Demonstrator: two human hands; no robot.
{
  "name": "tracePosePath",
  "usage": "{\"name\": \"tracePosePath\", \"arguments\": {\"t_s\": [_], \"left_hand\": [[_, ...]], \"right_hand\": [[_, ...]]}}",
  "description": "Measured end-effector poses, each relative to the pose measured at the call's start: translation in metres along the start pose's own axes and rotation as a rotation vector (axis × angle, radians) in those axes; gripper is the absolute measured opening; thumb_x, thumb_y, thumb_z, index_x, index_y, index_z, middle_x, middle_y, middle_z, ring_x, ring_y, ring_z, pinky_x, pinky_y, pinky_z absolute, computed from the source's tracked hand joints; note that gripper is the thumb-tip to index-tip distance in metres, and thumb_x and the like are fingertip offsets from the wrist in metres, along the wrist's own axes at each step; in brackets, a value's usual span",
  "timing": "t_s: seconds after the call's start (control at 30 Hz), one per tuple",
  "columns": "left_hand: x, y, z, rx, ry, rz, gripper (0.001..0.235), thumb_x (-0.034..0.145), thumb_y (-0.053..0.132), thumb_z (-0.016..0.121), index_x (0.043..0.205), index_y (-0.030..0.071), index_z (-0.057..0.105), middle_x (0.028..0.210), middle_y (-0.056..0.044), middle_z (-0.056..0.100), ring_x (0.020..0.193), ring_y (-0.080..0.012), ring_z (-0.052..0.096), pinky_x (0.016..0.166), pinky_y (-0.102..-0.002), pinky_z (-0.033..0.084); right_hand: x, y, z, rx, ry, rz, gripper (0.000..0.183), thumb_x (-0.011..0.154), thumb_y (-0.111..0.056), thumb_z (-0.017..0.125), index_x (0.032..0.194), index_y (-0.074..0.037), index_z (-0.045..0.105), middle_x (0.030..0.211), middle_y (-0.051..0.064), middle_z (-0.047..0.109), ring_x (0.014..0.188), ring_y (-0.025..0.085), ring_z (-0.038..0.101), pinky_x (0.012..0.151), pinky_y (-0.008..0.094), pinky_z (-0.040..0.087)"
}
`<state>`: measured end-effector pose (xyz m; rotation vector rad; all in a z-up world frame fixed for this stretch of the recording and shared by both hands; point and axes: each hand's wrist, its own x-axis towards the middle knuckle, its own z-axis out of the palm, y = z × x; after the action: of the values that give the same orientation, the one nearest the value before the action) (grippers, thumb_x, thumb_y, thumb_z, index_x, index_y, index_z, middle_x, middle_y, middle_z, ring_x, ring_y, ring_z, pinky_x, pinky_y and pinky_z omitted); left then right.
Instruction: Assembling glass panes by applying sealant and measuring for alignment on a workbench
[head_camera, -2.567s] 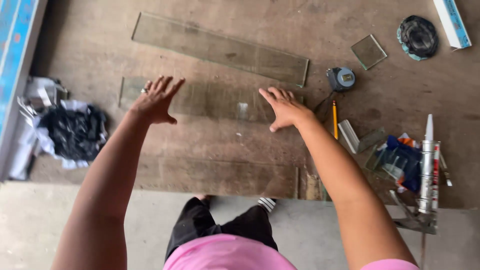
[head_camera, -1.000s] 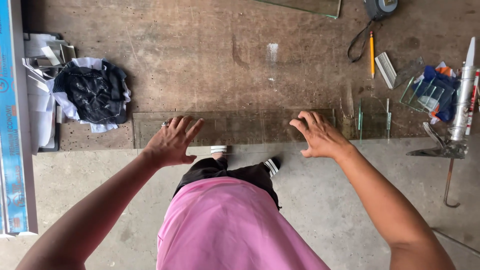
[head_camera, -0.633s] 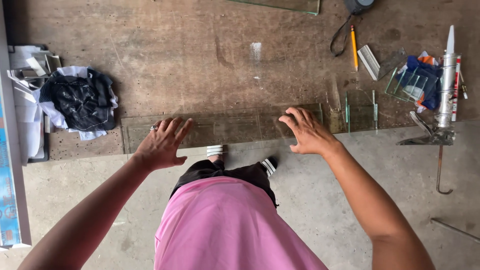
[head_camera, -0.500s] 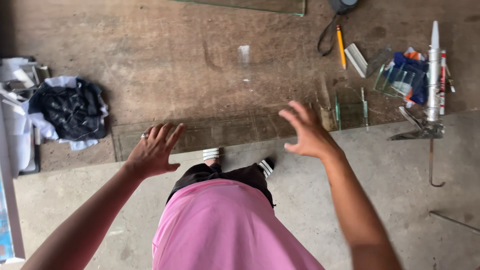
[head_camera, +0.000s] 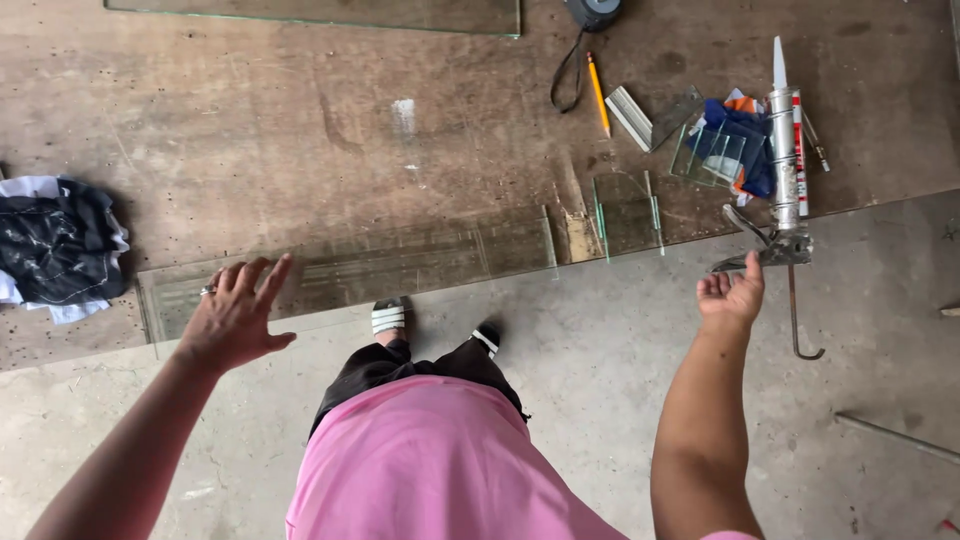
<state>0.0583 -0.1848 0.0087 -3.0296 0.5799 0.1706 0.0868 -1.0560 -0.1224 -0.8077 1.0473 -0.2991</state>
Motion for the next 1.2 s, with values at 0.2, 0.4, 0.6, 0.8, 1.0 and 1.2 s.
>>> {"name": "tracePosePath", "arguments": {"t_s": [0.2, 0.4, 0.6, 0.8, 1.0, 1.2], "left_hand": [[-0.002, 0.041, -0.039, -0.027, 0.070, -0.092, 0.132, 0.053, 0.069, 0.079, 0.167, 0.023, 0.032, 0.151, -0.012, 0.051, 0.141, -0.0339, 0.049, 0.118, -0.053, 0.040], [0.001, 0.096, -0.061, -0.432, 0.188, -0.180, 0.108, 0.077, 0.061, 0.075, 0.164, 0.010, 0.035, 0.148, -0.025, 0.049, 0.140, -0.0436, 0.045, 0.116, -0.060, 0.033], [0.057, 0.155, -0.054, -2.274, 0.100, -0.420, 0.053, 0.093, 0.038, 0.060, 0.137, 0.009, 0.063, 0.120, -0.007, 0.071, 0.108, -0.0196, 0.066, 0.092, -0.038, 0.050], [0.092, 0.160, -0.099, -2.574, -0.361, -0.240, 0.049, 0.092, 0.032, 0.058, 0.125, -0.003, 0.069, 0.115, -0.017, 0.073, 0.103, -0.0285, 0.069, 0.090, -0.039, 0.054], [0.108, 0.132, -0.062, -1.855, -0.268, 0.018, 0.023, 0.091, 0.019, 0.078, 0.071, 0.011, 0.070, 0.074, 0.000, 0.066, 0.074, -0.0120, 0.060, 0.076, -0.031, 0.048], [0.120, 0.155, -0.036, -1.032, -0.016, 0.625, 0.027, 0.098, 0.014, 0.060, 0.123, 0.007, 0.068, 0.108, -0.011, 0.067, 0.102, -0.0304, 0.062, 0.092, -0.044, 0.048]], "right_hand": [[0.041, -0.010, 0.015, 0.020, 0.112, -0.039, 0.048, 0.075, -0.018, 0.090, 0.104, -0.015, 0.052, 0.094, -0.002, 0.055, 0.082, 0.018, 0.061, 0.076, 0.033, 0.052], [-0.058, -0.058, 0.069, 0.914, -0.424, -0.086, 0.051, 0.080, 0.022, 0.049, 0.131, 0.021, 0.049, 0.149, 0.041, 0.050, 0.137, 0.052, 0.053, 0.119, 0.064, 0.047], [-0.139, -0.021, 0.043, 1.174, -0.383, -0.135, 0.066, 0.072, 0.027, 0.051, 0.134, 0.008, 0.057, 0.157, 0.028, 0.051, 0.149, 0.048, 0.046, 0.123, 0.068, 0.038], [-0.300, 0.067, -0.039, 0.776, -0.795, -0.401, 0.052, 0.071, 0.011, 0.045, 0.122, 0.004, 0.055, 0.166, 0.018, 0.046, 0.161, 0.039, 0.037, 0.137, 0.056, 0.028], [-0.503, 0.233, -0.034, 0.693, -0.388, -0.533, 0.072, 0.072, 0.006, 0.057, 0.143, -0.006, 0.060, 0.141, 0.013, 0.064, 0.151, 0.040, 0.045, 0.128, 0.060, 0.033], [-0.625, 0.350, -0.003, 0.746, -0.202, -0.532, 0.065, 0.081, -0.004, 0.060, 0.146, -0.009, 0.058, 0.137, 0.011, 0.064, 0.138, 0.036, 0.052, 0.125, 0.061, 0.027]]}}
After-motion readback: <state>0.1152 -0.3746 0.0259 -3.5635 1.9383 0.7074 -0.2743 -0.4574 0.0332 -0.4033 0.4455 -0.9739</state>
